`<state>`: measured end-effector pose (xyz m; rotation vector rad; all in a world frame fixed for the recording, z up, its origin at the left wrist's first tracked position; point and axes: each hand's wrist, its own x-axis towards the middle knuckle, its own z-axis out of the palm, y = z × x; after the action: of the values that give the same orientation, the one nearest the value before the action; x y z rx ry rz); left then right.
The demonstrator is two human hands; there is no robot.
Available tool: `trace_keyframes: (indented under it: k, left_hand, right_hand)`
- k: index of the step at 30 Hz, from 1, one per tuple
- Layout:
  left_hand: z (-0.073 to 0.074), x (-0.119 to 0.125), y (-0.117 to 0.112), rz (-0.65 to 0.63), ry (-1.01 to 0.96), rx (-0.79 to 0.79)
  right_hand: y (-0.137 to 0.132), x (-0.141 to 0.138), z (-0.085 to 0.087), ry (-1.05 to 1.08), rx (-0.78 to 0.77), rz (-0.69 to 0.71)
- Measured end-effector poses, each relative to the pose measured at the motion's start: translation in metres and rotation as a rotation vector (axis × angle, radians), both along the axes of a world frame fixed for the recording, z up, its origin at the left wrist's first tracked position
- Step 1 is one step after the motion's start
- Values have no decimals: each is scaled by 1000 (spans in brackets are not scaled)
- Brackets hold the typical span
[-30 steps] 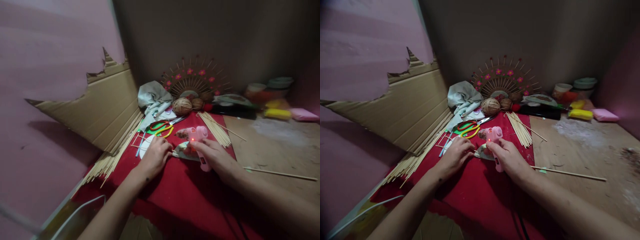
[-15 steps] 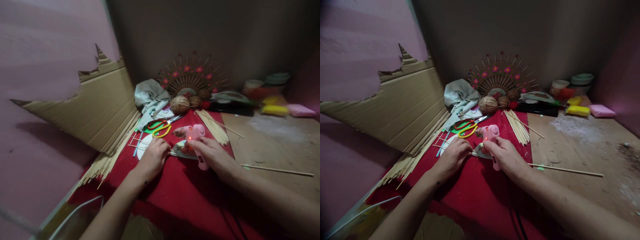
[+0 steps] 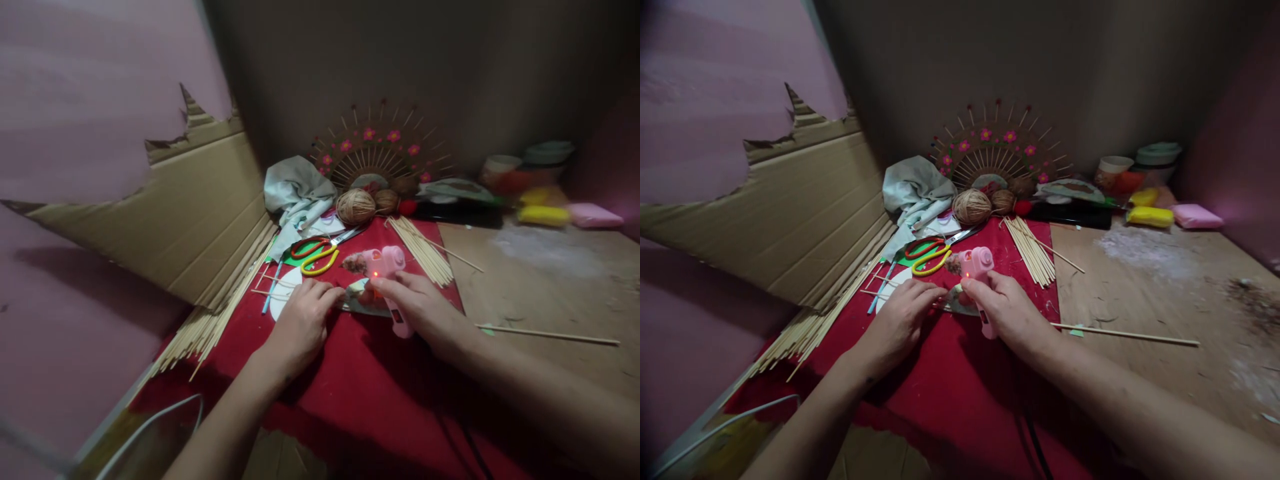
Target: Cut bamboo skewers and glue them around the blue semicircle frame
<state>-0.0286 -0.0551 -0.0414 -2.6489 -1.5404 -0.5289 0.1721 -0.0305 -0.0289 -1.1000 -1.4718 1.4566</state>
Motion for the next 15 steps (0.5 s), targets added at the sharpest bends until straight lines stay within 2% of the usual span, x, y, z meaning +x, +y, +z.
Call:
trace_keyframes:
  k: [6,15]
  left_hand:
    - [2,8,-11,2,55,41]
    - [-7,14,-18,42,143,86]
  right_hand:
    - [-1,0,2,7,-17,11]
    - [-1,2,-2,-24,22,2]
